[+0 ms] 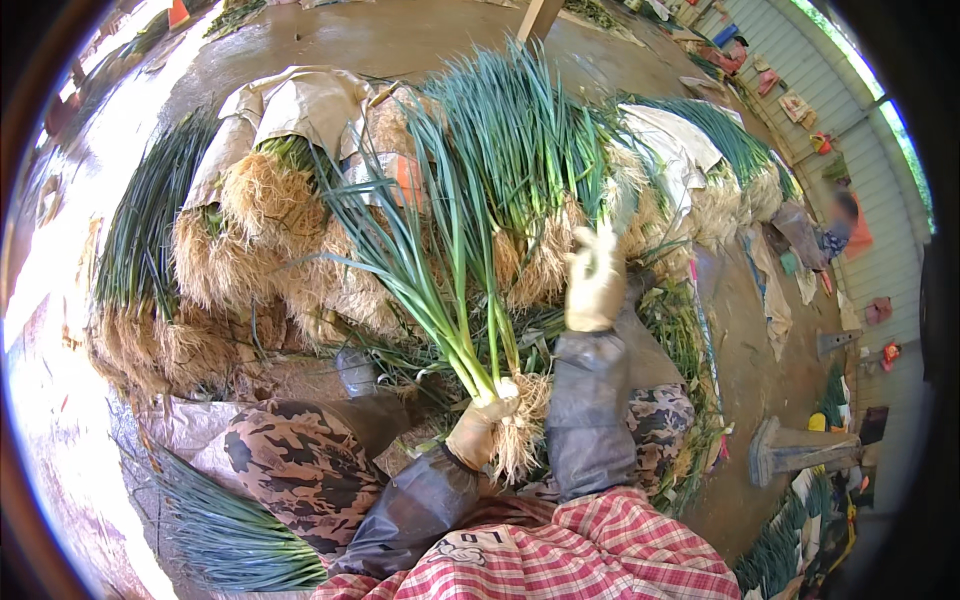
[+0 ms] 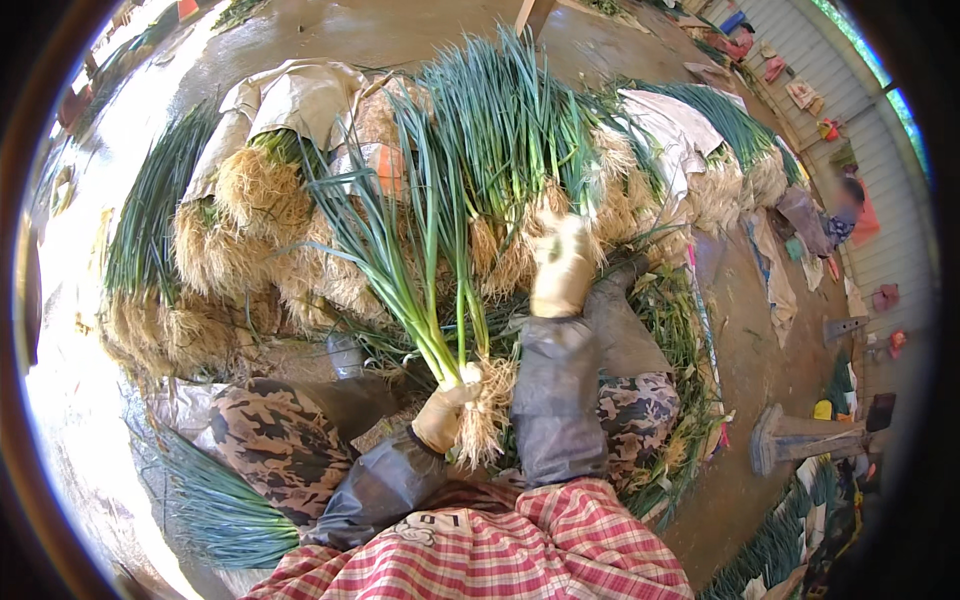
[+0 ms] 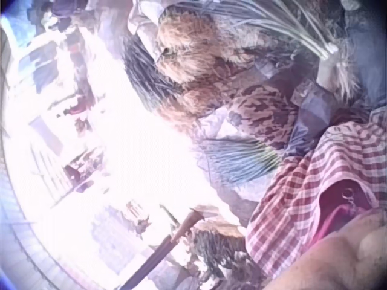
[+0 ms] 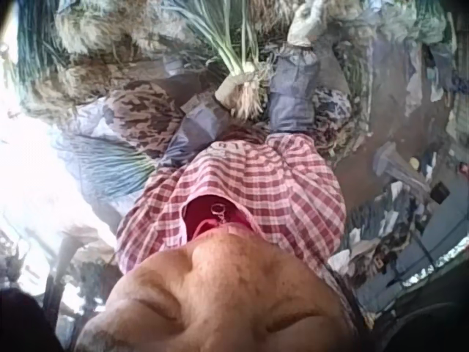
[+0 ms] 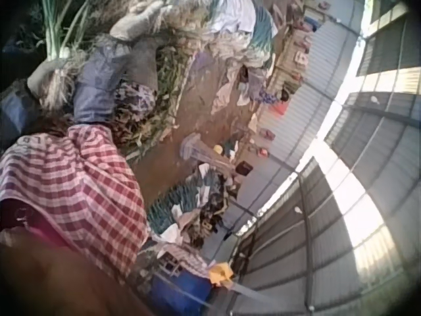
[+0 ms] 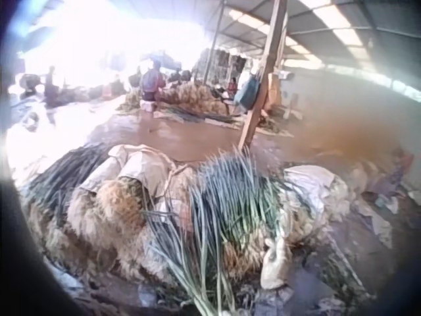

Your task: The person sits among large piles of harvested green onions and trims the roots and lower stalks by hand. They gather individual onions, pull away unwanted parts, and place the cleaned onions into a growing bundle.

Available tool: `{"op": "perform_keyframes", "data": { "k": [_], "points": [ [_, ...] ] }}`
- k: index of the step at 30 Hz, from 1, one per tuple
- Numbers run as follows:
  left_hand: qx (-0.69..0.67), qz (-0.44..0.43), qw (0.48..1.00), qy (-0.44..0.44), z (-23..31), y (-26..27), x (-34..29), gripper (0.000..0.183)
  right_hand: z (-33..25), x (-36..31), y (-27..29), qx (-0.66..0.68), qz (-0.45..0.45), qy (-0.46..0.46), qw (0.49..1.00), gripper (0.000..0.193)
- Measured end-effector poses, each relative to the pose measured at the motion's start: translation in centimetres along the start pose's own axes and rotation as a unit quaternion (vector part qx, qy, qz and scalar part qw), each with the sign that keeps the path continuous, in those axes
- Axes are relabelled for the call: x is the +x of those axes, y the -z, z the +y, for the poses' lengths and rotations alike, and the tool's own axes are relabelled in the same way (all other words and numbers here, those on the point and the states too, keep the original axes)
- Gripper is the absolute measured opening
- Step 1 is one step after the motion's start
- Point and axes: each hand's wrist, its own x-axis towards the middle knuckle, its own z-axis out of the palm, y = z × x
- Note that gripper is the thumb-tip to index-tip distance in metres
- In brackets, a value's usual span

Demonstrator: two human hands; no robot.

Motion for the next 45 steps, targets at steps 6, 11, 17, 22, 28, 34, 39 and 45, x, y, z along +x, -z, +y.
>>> {"op": "perform_keyframes", "data": {
  "k": [6, 11, 17, 22, 28, 34, 39, 45],
  "points": [
    [-0.124, -0.105, 0.987, 0.019, 0.9, -2.2, -0.7, 0.043, 2.7, -5.9, 7.5, -0.149, -0.278, -0.373, 0.872, 0.054],
    [0.006, 0.097, 0.993, -0.063, -0.3, 1.0, 1.0, 0.02, 5.7, -7.1, 5.2, -0.195, -0.23, -0.233, 0.925, 0.032],
    [0.046, 0.044, 0.996, -0.065, -0.8, 1.5, 2.2, 0.029, 4.2, -10.2, 5.6, -0.239, -0.188, -0.044, 0.951, 0.018],
    [0.084, 0.112, 0.988, -0.072, -0.4, 0.9, 1.6, 0.02, 3.1, -7.6, 6.9, -0.172, -0.204, -0.227, 0.937, 0.021],
    [0.009, 0.003, 1.0, 0.007, 1.1, -2.1, 0.6, 0.029, 5.8, -5.6, 9.3, -0.205, -0.088, -0.089, 0.971, 0.019],
    [0.023, 0.028, 0.999, 0.04, 0.5, -0.9, 0.1, 0.027, 4.3, -4.7, 8.2, -0.264, -0.195, -0.27, 0.905, 0.038],
    [-0.007, 0.004, 1.0, 0.022, 0.4, -0.3, 0.7, 0.023, 7.3, -6.5, 7.9, 0.048, -0.393, -0.47, 0.789, 0.058],
    [0.064, 0.079, 0.994, -0.044, -0.1, 0.4, 0.8, 0.012, 6.4, -7.3, 6.8, -0.234, -0.26, -0.294, 0.889, 0.024]
  ]
}}
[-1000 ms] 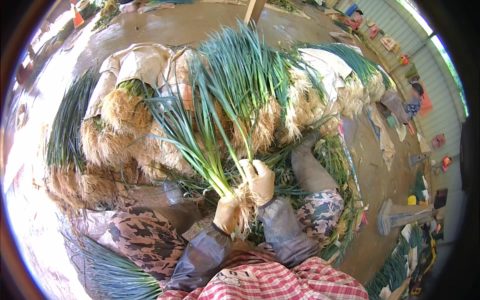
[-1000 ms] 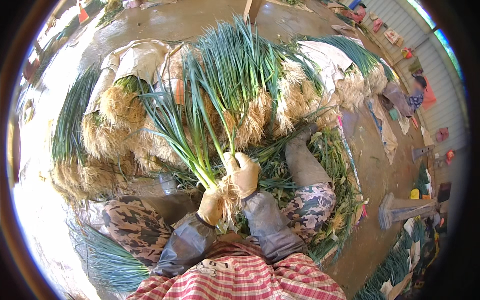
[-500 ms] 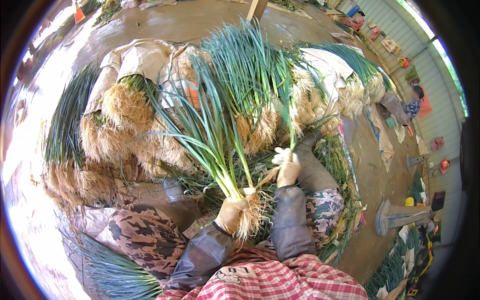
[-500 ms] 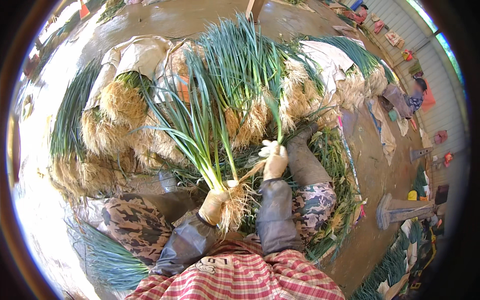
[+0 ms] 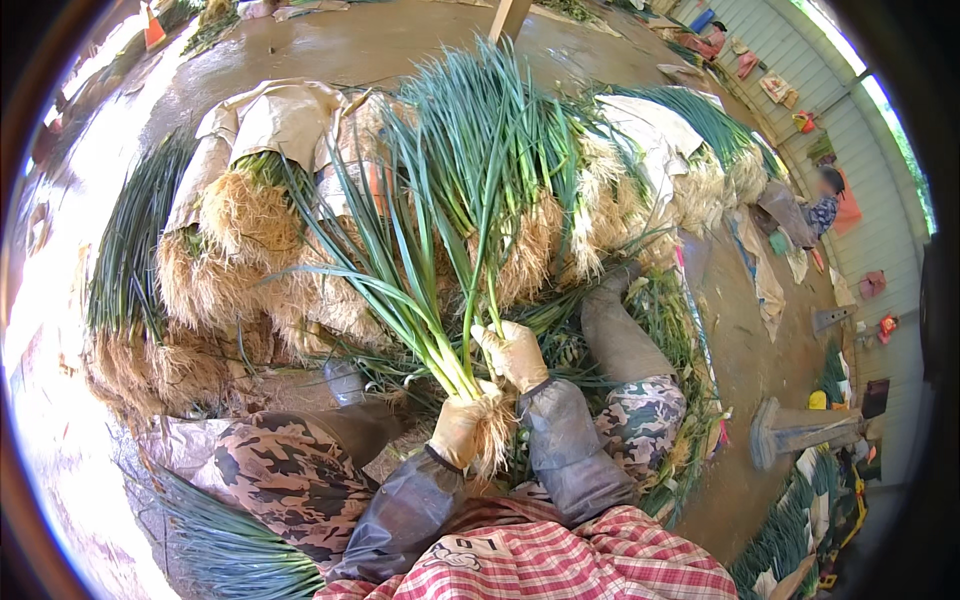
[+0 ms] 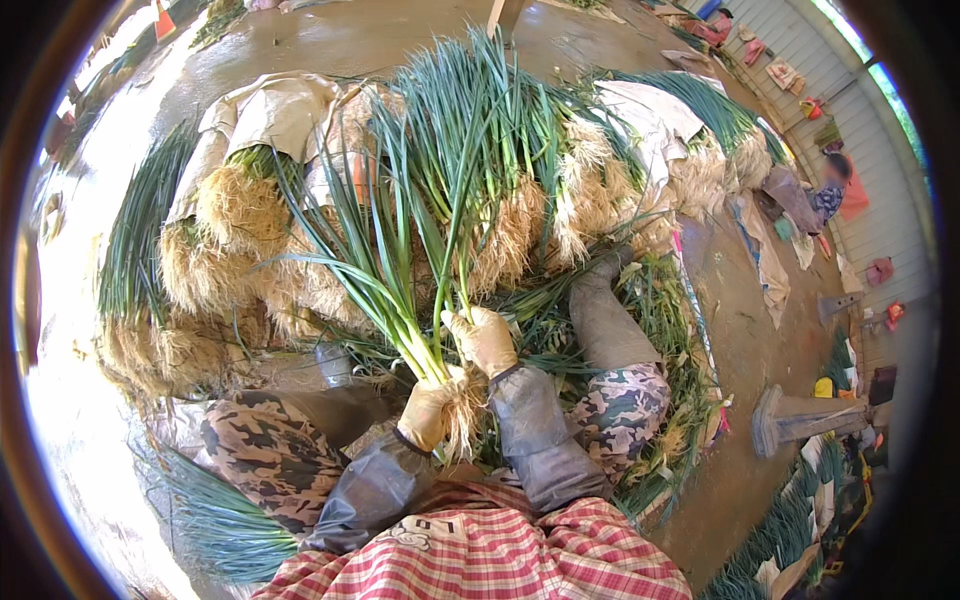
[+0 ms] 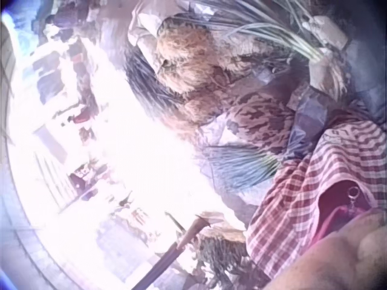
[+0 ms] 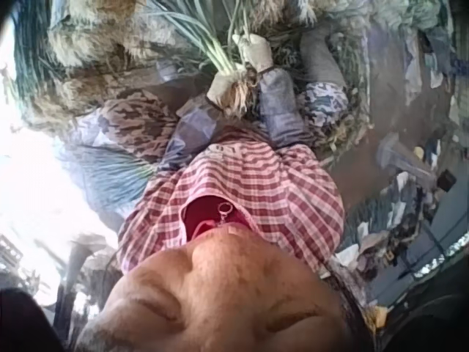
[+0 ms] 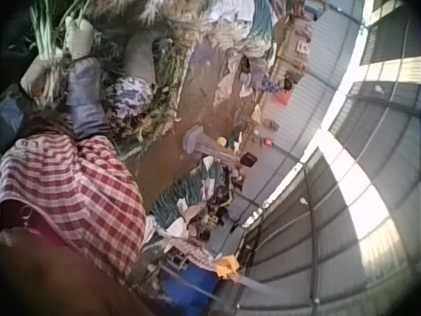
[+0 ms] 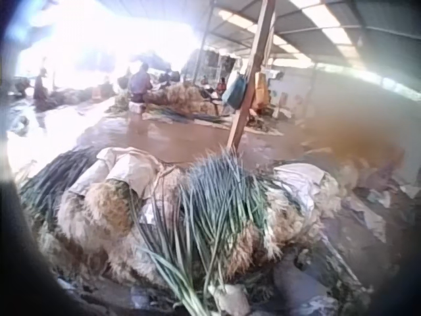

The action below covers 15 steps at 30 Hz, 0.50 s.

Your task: The person sits among large piles of harvested green onions and trims the roots and lower stalks by hand. They gather individual onions, pull away unwanted parts, and place the cleaned onions into a growing bundle.

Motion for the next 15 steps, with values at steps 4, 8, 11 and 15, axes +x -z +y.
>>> {"op": "perform_keyframes", "data": {
  "k": [4, 8, 11, 15],
  "points": [
    [0.036, 0.015, 0.999, -0.001, 0.2, -1.0, -0.4, 0.019, 0.0, -2.5, -0.1, 0.044, 0.049, 0.015, 0.998, 0.029],
    [-0.03, 0.002, 0.999, 0.04, 1.0, -1.4, -0.4, 0.021, -1.1, -5.5, 3.1, 0.101, 0.107, 0.106, 0.983, 0.039],
    [-0.148, -0.034, 0.986, 0.068, 0.9, -0.7, -0.8, 0.023, -2.1, -5.5, 6.9, 0.223, 0.185, 0.211, 0.934, 0.042],
    [-0.185, -0.075, 0.975, 0.094, 0.6, -0.1, -0.5, 0.021, -2.3, -5.5, 3.4, 0.038, 0.188, 0.087, 0.978, 0.043]
  ]
}}
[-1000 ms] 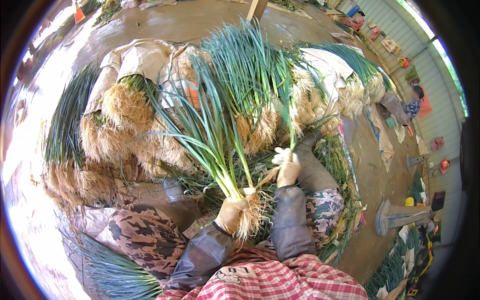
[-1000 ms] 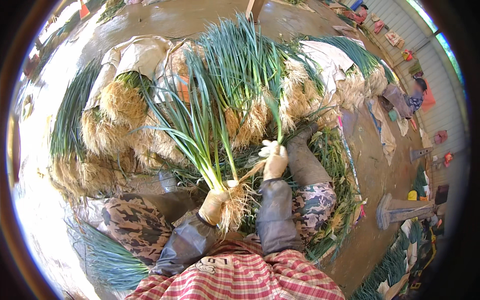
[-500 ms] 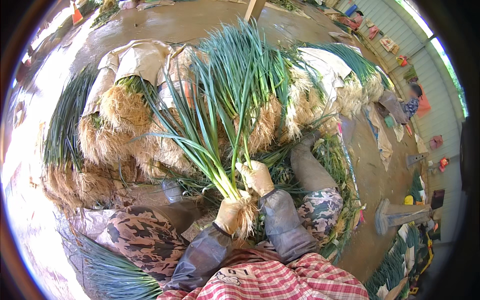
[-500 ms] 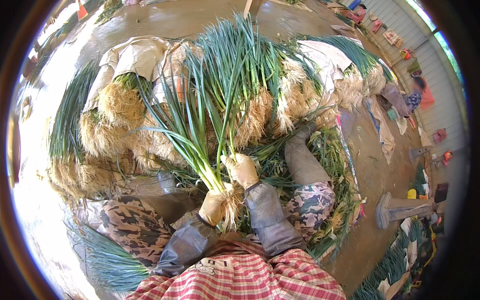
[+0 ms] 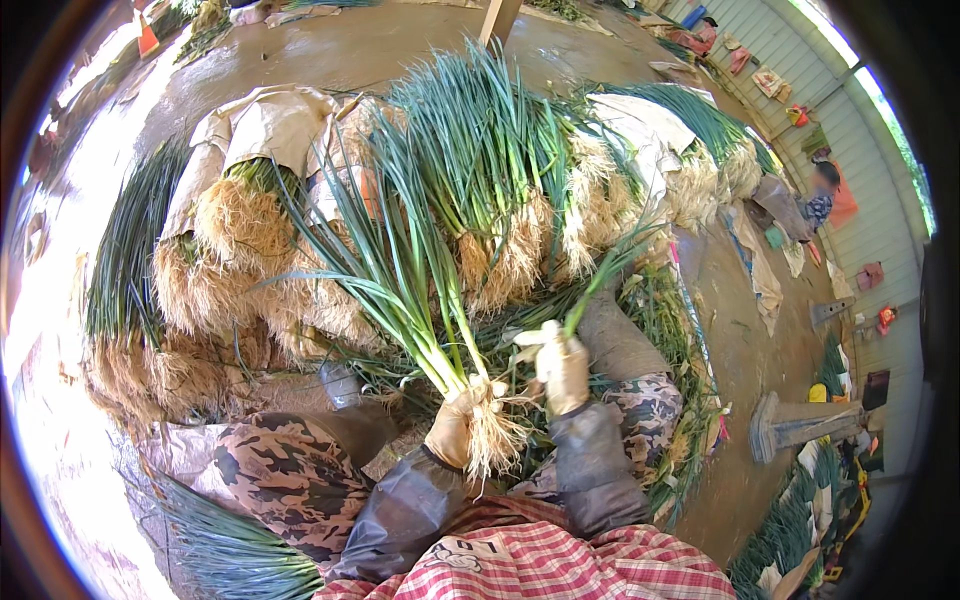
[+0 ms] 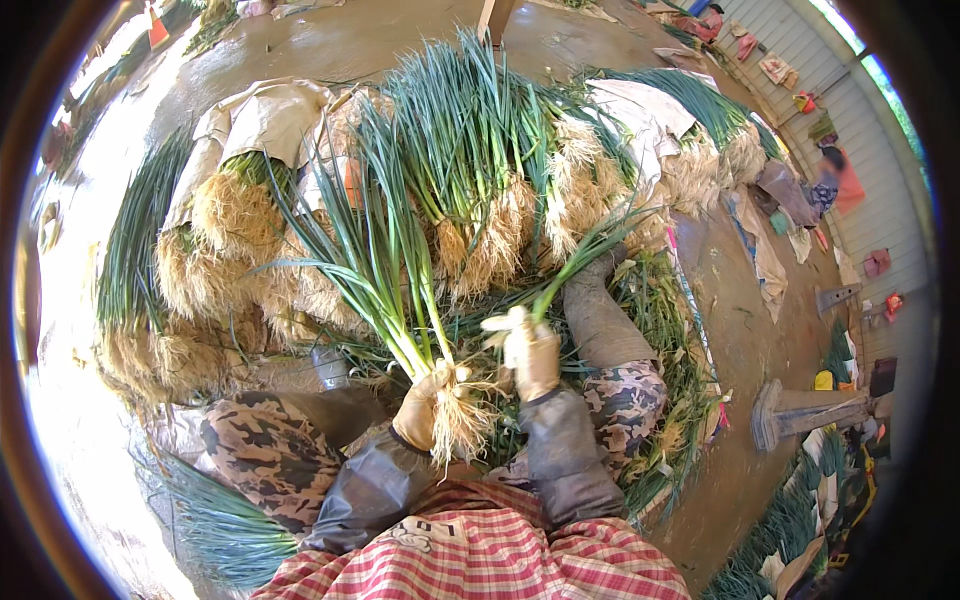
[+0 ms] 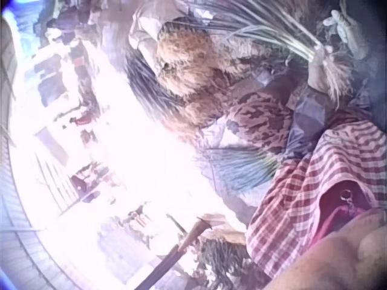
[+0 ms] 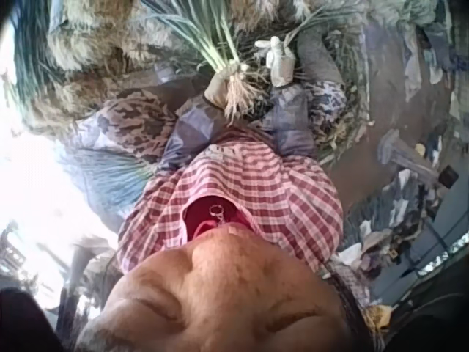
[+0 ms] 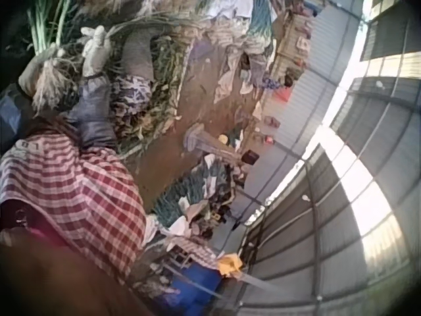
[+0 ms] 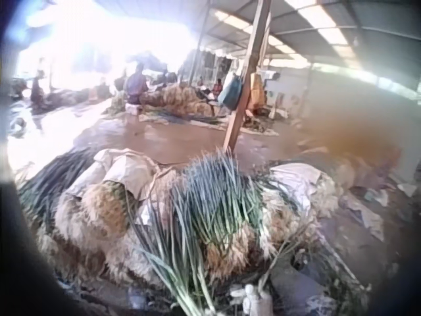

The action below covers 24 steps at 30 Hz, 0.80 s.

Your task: The person sits among large piles of harvested green onions and trims the roots and lower stalks by hand. They gather individual onions, pull away unwanted parts, and place the cleaned onions into a growing bundle.

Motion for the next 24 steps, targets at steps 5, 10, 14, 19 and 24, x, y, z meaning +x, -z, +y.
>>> {"op": "perform_keyframes", "data": {
  "k": [5, 10, 14, 19, 24],
  "points": [
    [-0.055, -0.087, 0.994, -0.037, 1.3, -1.4, -1.4, 0.028, 4.4, -0.5, -1.6, 0.036, -0.079, -0.027, 0.996, 0.045],
    [-0.111, -0.389, 0.913, -0.052, 3.5, -7.2, -3.7, 0.037, 26.0, -1.2, 2.5, -0.699, -0.449, 0.013, 0.556, 0.036],
    [0.128, -0.146, 0.97, -0.145, 5.3, -4.6, -3.8, 0.03, 16.6, 1.4, -1.8, -0.584, -0.421, 0.095, 0.687, 0.031],
    [0.092, 0.142, 0.978, -0.125, 3.5, -1.4, -0.3, 0.014, -1.8, 10.9, -8.2, -0.572, -0.102, 0.24, 0.778, 0.03],
    [0.139, 0.066, 0.968, -0.199, 2.9, -1.9, 0.4, 0.032, -2.8, 18.8, -13.0, -0.736, -0.154, 0.178, 0.635, 0.042]
  ]
}}
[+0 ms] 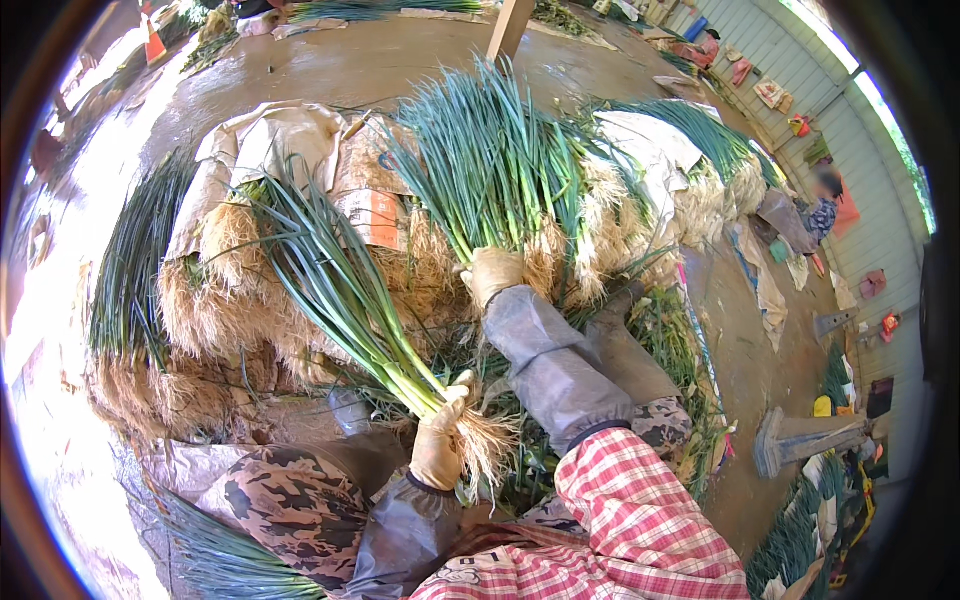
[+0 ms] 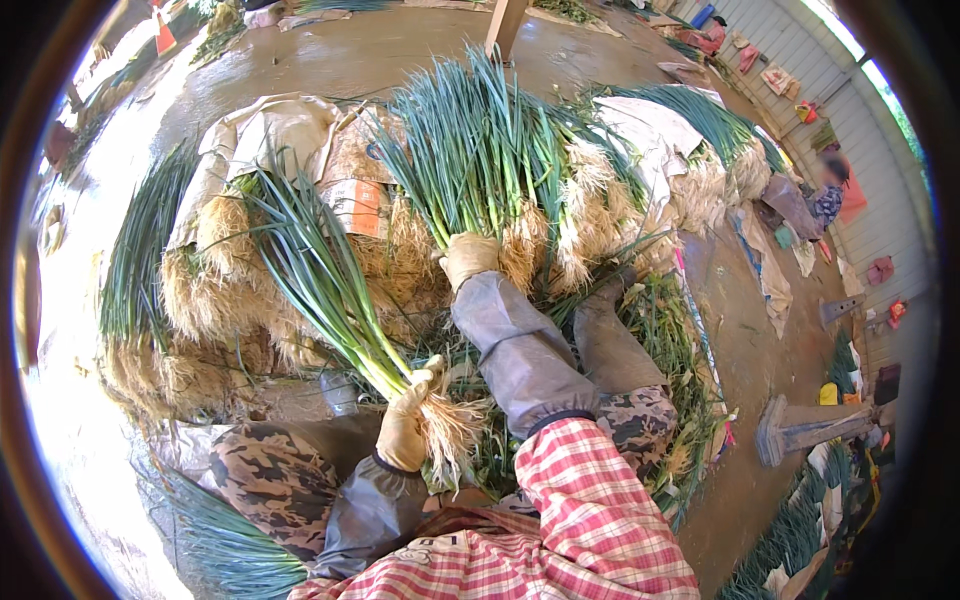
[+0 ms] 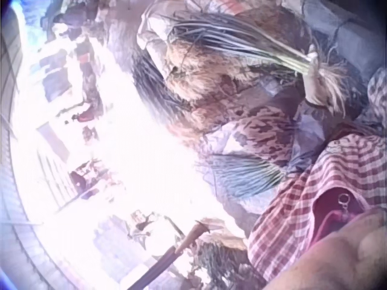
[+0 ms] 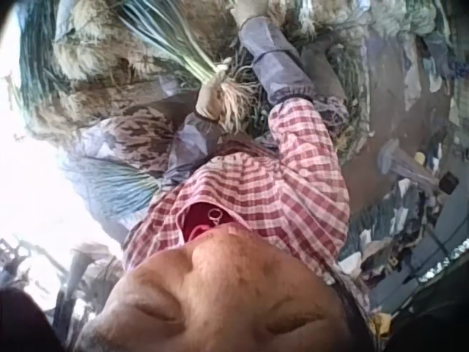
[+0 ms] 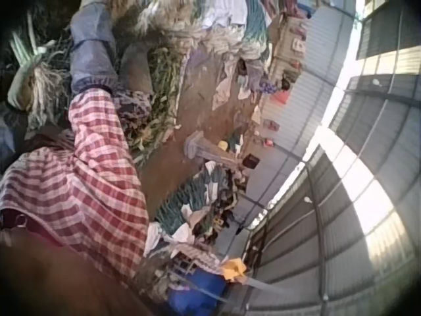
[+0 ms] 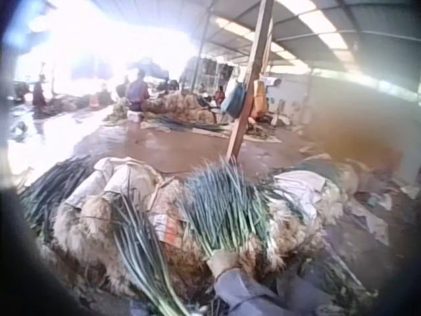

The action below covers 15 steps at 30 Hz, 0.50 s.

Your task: The person sits among large piles of harvested green onions and trims the roots and lower stalks by hand. They gather individual onions, pull away unwanted parts, and place the cleaned onions into a growing bundle.

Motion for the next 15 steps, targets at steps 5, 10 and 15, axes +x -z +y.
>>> {"op": "perform_keyframes", "data": {
  "k": [5, 10, 15],
  "points": [
    [0.047, 0.051, 0.997, -0.036, -0.2, 1.4, 0.4, 0.032, -2.2, -7.1, -3.2, 0.373, -0.08, 0.006, 0.925, 0.037],
    [-0.037, 0.028, 0.998, 0.047, -0.4, 0.2, 0.6, 0.028, -1.1, -16.2, -7.6, 0.752, -0.158, 0.136, 0.625, 0.034],
    [0.102, 0.023, 0.994, 0.025, -1.5, 0.7, 0.5, 0.025, -1.8, -13.0, -5.1, 0.682, -0.134, 0.031, 0.719, 0.043]
  ]
}}
